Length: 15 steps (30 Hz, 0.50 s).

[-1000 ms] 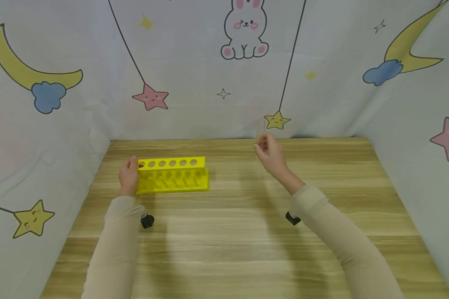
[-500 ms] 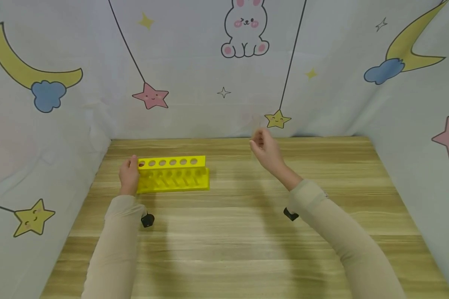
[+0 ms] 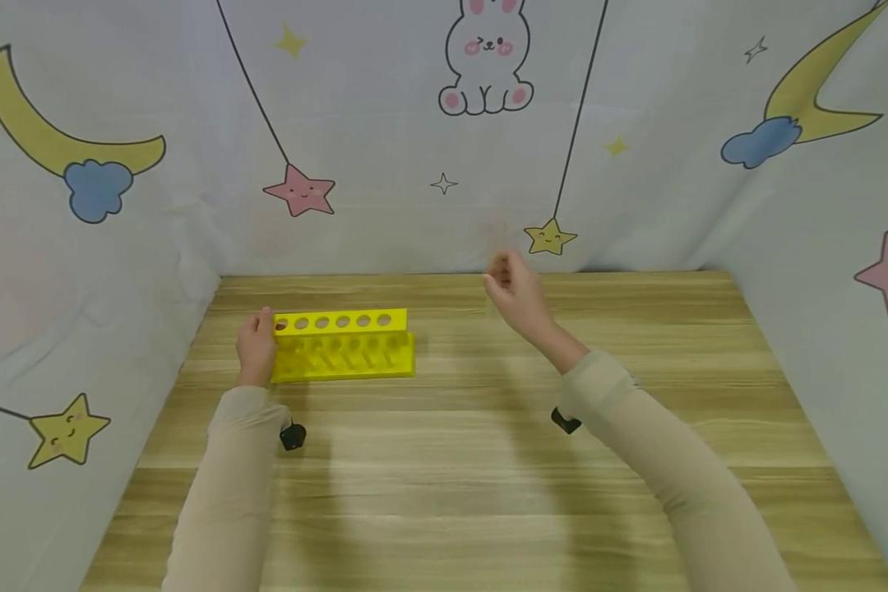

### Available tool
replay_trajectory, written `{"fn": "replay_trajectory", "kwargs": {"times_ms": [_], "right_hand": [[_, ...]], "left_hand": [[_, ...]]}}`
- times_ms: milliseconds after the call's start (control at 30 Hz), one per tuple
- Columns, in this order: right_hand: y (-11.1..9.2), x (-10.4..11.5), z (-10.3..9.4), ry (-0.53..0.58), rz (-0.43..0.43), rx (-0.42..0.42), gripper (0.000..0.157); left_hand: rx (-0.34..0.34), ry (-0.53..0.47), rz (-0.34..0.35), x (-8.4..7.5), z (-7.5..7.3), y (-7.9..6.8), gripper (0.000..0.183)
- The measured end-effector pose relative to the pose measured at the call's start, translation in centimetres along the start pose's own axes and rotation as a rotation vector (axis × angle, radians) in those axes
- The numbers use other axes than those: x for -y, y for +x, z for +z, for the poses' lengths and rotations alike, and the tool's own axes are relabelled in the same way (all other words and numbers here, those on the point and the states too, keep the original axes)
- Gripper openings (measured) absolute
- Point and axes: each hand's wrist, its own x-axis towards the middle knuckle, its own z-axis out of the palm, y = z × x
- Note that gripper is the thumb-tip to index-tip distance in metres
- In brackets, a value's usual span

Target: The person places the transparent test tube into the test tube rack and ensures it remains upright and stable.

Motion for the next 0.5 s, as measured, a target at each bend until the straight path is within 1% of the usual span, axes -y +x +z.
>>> {"fn": "replay_trajectory", "kwargs": {"times_ms": [167, 267, 500], "right_hand": [[0.1, 0.2, 0.4, 0.006, 0.003, 0.011, 0.015], [0.1, 0.2, 0.6, 0.006, 0.003, 0.02, 0.018], [0.4, 0.5, 1.4, 0.018, -0.003, 0.039, 0.019]], "left_hand": [[0.002, -0.018, 0.001, 0.1, 0.0, 0.0, 0.055], [0.005, -0.021, 0.002, 0.1, 0.0, 0.0, 0.053], [0.008, -0.013, 0.019, 0.1, 0.0, -0.1, 0.055]]}}
